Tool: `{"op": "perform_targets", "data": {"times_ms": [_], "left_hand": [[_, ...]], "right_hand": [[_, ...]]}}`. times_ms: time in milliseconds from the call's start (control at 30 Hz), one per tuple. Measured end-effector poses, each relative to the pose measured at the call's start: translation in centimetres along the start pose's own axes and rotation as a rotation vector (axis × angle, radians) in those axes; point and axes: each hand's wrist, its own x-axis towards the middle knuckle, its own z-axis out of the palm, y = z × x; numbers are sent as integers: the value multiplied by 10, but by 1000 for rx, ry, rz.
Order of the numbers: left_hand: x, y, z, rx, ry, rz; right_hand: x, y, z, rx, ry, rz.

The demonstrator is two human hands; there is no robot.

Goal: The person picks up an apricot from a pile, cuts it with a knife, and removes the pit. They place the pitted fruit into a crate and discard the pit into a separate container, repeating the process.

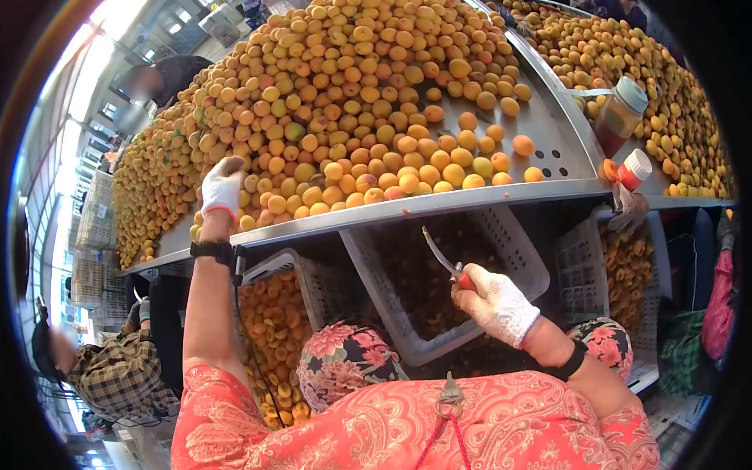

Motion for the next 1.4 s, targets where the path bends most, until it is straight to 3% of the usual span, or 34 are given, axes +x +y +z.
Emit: {"op": "perform_targets", "data": {"times_ms": [167,233,367,433,500,700,767,800,833,900,967,1100,1200,1233,1300,1400], "left_hand": [[26,4,-6,301,26,-172],[36,0,-2,490,-126,-331],[45,-4,24,773,-160,-353],[57,12,25,778,-229,-386],[68,28,27,749,-346,-557],[78,0,24,752,-309,-467],[75,-18,14,317,-295,-438],[60,-13,7,-14,-252,-370],[45,-1,7,-389,-170,-438],[9,47,-12,-610,-203,-282],[-41,108,-30,-1033,-318,-257],[-123,187,-38,-1333,-450,-37],[-173,235,-36,-1448,-452,-94],[-183,240,-33,-1527,-534,-72],[-208,266,-36,-1703,-556,-203],[-228,286,-30,-1683,-577,-102]], "right_hand": [[-3,4,-2,-47,8,-64],[-1,5,-2,-43,7,-68],[4,7,-8,-46,11,1],[8,10,-10,-71,21,3],[12,11,-11,-34,17,70],[11,8,-14,-42,40,-56],[7,5,-18,-43,56,-65],[5,3,-18,-47,66,-72],[4,1,-19,-43,64,-83],[-2,0,-20,71,62,-115],[-6,-2,-16,86,87,-192],[-26,-17,-16,171,155,-340],[-42,-23,-9,302,154,-330],[-48,-23,-7,355,138,-325],[-66,-38,-7,370,110,-341],[-90,-51,-10,175,165,-446]]}}
